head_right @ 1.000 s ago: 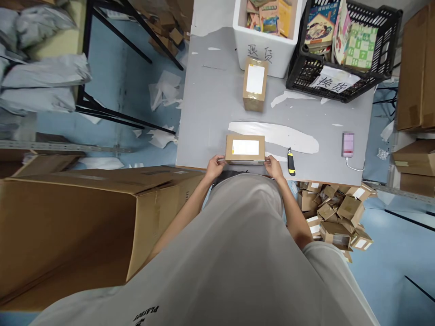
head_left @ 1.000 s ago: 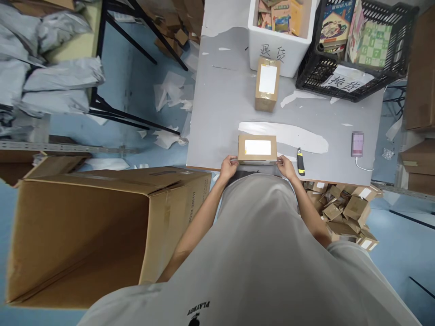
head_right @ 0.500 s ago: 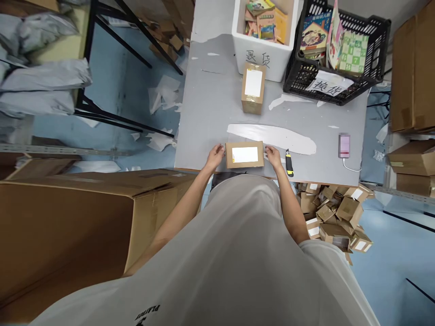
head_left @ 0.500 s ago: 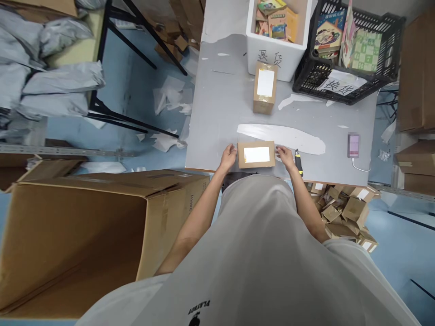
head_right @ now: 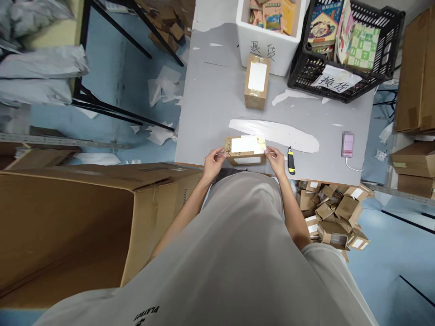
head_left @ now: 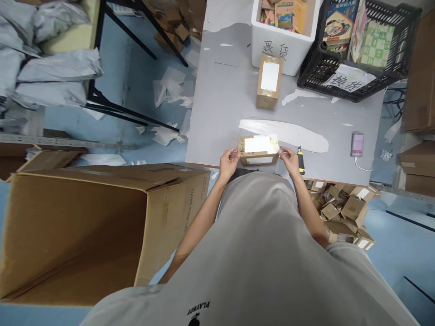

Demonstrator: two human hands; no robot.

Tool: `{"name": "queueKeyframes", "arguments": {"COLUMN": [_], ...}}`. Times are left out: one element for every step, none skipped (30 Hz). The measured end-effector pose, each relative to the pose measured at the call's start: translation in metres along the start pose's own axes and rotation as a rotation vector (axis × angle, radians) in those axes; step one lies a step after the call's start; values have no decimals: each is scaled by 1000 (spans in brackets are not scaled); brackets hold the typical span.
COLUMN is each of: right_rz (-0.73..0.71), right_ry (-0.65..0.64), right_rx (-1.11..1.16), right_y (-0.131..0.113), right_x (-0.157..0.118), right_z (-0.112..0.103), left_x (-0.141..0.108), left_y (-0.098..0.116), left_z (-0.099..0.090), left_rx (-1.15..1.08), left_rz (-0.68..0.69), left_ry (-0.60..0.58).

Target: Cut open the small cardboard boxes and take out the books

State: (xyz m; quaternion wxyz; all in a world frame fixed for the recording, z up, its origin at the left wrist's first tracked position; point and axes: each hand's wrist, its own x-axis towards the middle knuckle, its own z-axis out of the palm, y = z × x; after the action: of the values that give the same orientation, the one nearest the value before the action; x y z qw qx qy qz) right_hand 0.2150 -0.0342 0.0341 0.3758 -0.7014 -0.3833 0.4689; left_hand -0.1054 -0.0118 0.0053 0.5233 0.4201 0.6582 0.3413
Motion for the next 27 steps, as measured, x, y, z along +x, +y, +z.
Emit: {"name": "queueKeyframes", "arguments": {"right_rz": [6, 18, 34, 51, 68, 81, 90, 94, 95, 90, 79, 65, 52, 40, 30, 21, 11, -2, -18, -34, -53, -73, -94, -114, -129, -136, -127], "right_ry": [-1, -1, -2, -5, -8, -12, -19, -29, -39, -52, -69, -86, -102, -118, -130, -138, -140, -140, -137, -130, -122, -110, -92, -73, -56, -45, -41], "right_rx": [-30, -59, -84, -104, -119, -130, -137, -142, -145, -148, -150, -151, -151, -152, -157, -163, -170, -176, -180, -181, -180, -178, -178, -178, -182, -191, -208], "right_y": [4, 7, 12, 16, 19, 22, 25, 26, 27, 27, 27, 26, 25, 24, 22, 21, 19, 18, 17, 15, 14, 14, 13, 14, 15, 17, 19], "right_x": [-1, -2, -2, -2, -3, -3, -4, -4, -3, -3, -2, 0, 1, 3, 4, 5, 6, 6, 5, 4, 3, 1, -1, -2, -4, -5, -6], "right_z": [0, 0, 0, 0, -1, -2, -2, -3, -3, -3, -3, -2, -1, -1, 0, 1, 1, 2, 2, 3, 4, 4, 5, 6, 6, 7, 7], "left_x": [-2, -4, -5, -5, -6, -7, -8, -9, -10, -11, -11, -11, -11, -11, -10, -10, -10, -10, -10, -10, -10, -9, -9, -8, -7, -7, -6], "left_y": [-2, -5, -8, -11, -13, -15, -17, -18, -18, -17, -17, -15, -14, -12, -11, -9, -8, -7, -6, -6, -6, -6, -6, -7, -8, -9, -11], "left_z": [0, 0, 1, 1, 1, 1, 2, 2, 3, 3, 4, 5, 6, 7, 7, 8, 8, 9, 9, 9, 9, 9, 9, 9, 8, 8, 7], "left_rx": [23, 44, 63, 79, 89, 94, 92, 87, 78, 67, 57, 47, 40, 36, 35, 34, 33, 31, 26, 19, 10, 1, -5, -6, -2, 7, 22], "left_rz": [-11, -24, -36, -46, -53, -60, -66, -73, -80, -86, -93, -100, -108, -116, -122, -125, -122, -115, -102, -83, -58, -28, 3, 29, 42, 37, 12], "left_ry": [-5, -13, -26, -41, -56, -70, -79, -85, -89, -92, -94, -96, -98, -101, -104, -108, -111, -109, -101, -86, -65, -43, -21, -2, 11, 19, 19]}}
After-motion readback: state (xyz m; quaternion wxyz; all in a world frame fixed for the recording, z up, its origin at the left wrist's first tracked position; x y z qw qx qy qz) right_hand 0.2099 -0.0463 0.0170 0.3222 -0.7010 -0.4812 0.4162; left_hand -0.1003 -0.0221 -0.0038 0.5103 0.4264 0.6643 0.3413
